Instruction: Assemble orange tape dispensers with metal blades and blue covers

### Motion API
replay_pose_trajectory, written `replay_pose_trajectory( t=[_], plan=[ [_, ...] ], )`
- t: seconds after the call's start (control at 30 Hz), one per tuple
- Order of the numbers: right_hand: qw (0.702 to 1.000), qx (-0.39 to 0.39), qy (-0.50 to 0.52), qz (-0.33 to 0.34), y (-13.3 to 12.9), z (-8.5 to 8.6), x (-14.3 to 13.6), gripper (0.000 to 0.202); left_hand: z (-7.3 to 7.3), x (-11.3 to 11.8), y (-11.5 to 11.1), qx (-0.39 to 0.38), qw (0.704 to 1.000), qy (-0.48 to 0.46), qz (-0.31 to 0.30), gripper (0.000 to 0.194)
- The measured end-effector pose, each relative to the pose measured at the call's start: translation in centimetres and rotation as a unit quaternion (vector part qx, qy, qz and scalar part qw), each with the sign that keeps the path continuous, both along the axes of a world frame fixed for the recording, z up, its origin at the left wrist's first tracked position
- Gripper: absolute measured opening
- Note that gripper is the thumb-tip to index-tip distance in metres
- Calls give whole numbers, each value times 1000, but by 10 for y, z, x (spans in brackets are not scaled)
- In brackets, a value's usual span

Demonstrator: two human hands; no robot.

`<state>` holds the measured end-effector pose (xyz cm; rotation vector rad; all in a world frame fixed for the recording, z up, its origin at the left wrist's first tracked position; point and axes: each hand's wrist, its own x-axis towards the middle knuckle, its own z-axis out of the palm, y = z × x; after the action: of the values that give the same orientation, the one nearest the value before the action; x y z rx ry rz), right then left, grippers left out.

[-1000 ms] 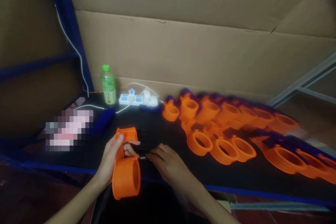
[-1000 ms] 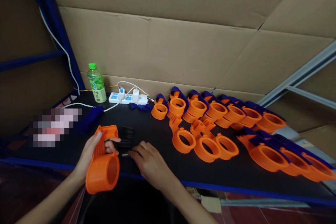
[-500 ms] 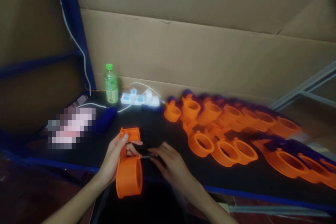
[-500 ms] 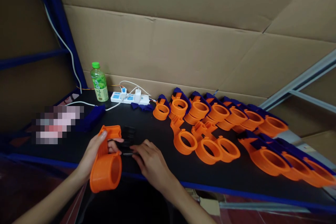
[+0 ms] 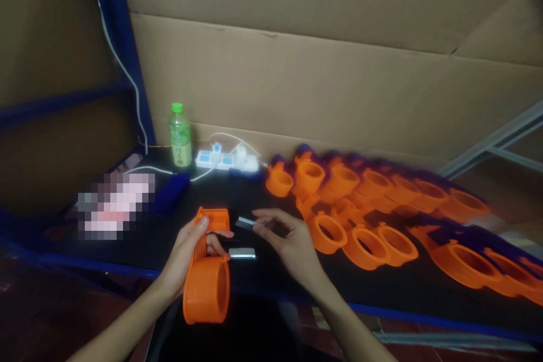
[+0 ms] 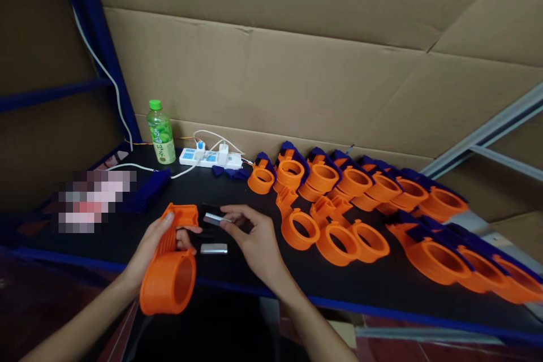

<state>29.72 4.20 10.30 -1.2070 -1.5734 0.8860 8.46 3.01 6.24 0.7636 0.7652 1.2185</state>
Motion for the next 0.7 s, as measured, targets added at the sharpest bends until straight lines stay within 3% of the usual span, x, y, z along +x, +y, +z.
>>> replay_pose_trajectory(
  t=[0.1, 0.53, 0.7],
  plan=[
    [1000, -9, 24, 1, 4, 11, -5, 22, -1, -1, 0, 6, 1000, 8, -14, 42],
    [998, -54, 25, -16, -6, 29, -10, 24, -10, -2, -2, 89, 993, 68, -32, 36],
    [996, -80, 39, 18, -8, 37, -9, 25, -13, -4, -3, 121, 988, 82, -42, 35]
  ],
)
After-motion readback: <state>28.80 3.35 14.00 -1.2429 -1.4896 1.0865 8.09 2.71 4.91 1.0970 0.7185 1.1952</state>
